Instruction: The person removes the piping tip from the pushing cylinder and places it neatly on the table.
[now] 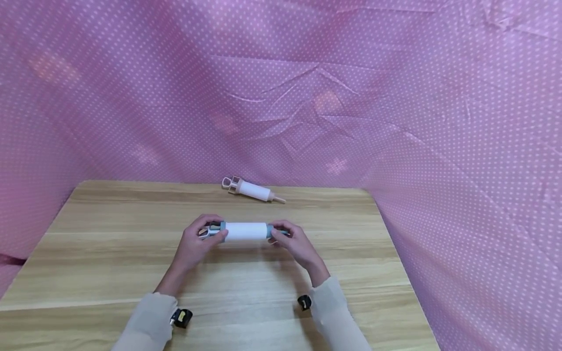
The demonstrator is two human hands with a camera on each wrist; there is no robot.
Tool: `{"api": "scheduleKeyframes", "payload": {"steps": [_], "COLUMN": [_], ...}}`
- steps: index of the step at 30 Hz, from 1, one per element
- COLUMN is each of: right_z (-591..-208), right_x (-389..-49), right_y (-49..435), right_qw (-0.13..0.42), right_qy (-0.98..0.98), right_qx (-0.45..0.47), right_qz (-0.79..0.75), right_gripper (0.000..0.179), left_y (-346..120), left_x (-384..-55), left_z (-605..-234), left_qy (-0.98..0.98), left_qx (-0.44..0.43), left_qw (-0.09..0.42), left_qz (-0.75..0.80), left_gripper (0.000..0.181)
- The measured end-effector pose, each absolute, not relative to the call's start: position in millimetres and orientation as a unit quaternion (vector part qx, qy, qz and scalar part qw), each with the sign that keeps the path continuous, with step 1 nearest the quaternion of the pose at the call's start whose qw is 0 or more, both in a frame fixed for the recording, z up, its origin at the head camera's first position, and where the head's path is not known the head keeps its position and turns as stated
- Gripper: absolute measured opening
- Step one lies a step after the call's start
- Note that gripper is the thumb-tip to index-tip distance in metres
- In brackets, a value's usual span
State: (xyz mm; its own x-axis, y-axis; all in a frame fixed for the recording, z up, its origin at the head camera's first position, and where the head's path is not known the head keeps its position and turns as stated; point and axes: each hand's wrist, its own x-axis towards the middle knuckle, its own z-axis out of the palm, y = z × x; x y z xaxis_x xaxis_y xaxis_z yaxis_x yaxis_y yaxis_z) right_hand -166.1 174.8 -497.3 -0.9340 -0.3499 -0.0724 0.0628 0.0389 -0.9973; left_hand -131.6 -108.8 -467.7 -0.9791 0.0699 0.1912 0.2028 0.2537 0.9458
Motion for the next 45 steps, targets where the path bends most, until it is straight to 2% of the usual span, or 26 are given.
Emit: {"api": "scheduleKeyframes", "payload": {"steps": [10, 20, 25, 31, 40, 45], "right_z": [-497.9, -499.9, -502.0, -503.7, -505.6, -505.4], "right_x": [-166.7, -168.7, -169.3, -167.6, -168.0, -167.9], "right_y": [177.8, 173.1, 173.4, 174.0, 176.3, 176.8], "right_qw": [0.140, 0.113, 0.121, 0.144, 0.127, 0.127], "right_qy": [0.688, 0.684, 0.685, 0.685, 0.676, 0.671], "right_qx": [-0.115, -0.115, -0.090, -0.070, -0.093, -0.088], "right_qz": [-0.703, -0.712, -0.712, -0.711, -0.720, -0.725], "right_gripper": [0.034, 0.025, 0.033, 0.030, 0.031, 0.032], "left_y": [-108.3, -108.4, -107.0, -107.2, -105.6, -111.3], "left_x": [-133.7, -130.9, -130.0, -130.2, -127.6, -134.4], "left_z": [-471.0, -474.3, -474.8, -479.2, -477.0, -494.2], "left_qy": [-0.785, -0.786, -0.786, -0.778, -0.775, -0.777], "left_qx": [-0.082, -0.083, -0.077, -0.086, -0.080, -0.064], "left_qw": [0.051, 0.055, 0.056, 0.067, 0.073, 0.073], "left_qz": [-0.612, -0.610, -0.610, -0.619, -0.622, -0.623], "left_gripper": [0.034, 0.034, 0.033, 0.033, 0.032, 0.034]}}
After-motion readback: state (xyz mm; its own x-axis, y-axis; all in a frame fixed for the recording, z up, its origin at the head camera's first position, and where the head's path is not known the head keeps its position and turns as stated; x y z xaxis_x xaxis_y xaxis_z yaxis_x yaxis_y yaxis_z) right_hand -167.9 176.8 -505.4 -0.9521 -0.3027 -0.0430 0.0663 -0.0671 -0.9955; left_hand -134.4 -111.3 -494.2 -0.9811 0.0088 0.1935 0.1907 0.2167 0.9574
